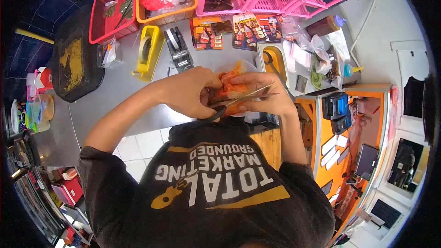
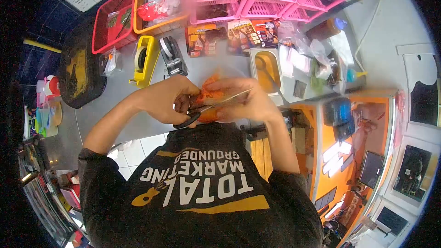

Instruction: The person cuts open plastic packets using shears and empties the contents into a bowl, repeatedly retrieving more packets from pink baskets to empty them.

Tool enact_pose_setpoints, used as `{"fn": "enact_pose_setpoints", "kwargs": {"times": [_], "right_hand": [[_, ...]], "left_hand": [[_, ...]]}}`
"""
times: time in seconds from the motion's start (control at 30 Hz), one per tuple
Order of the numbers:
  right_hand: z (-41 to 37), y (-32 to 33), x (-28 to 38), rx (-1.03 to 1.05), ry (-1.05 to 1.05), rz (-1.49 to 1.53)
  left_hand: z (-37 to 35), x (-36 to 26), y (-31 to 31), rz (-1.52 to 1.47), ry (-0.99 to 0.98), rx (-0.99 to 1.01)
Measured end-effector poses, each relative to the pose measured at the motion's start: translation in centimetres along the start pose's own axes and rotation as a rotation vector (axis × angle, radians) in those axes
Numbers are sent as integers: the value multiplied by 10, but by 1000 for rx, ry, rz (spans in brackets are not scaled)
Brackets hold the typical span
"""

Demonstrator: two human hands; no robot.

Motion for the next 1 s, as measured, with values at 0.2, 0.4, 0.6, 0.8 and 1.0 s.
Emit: {"fn": "enact_pose_setpoints", "kwargs": {"times": [0.2,0.4,0.6,0.8,1.0], "right_hand": [[3,11,0,-42,142,36],[12,8,2,13,175,-95],[19,2,1,63,181,-162],[21,-2,-1,37,110,7],[24,3,-18,-38,98,39]], "left_hand": [[-3,5,5,-66,4,57],[2,10,11,-135,41,40],[8,15,11,-61,-29,-2],[10,10,11,-101,-65,40],[10,4,12,-163,-95,134]]}}
Point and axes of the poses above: each hand's wrist, its own z-axis towards the middle knuckle, its own y-axis out of the back of the hand, x = y × z, the point moved 5 cm from there along z, towards the middle knuckle, and after that the axes turned 12 degrees about y, right-handed, at the moved point
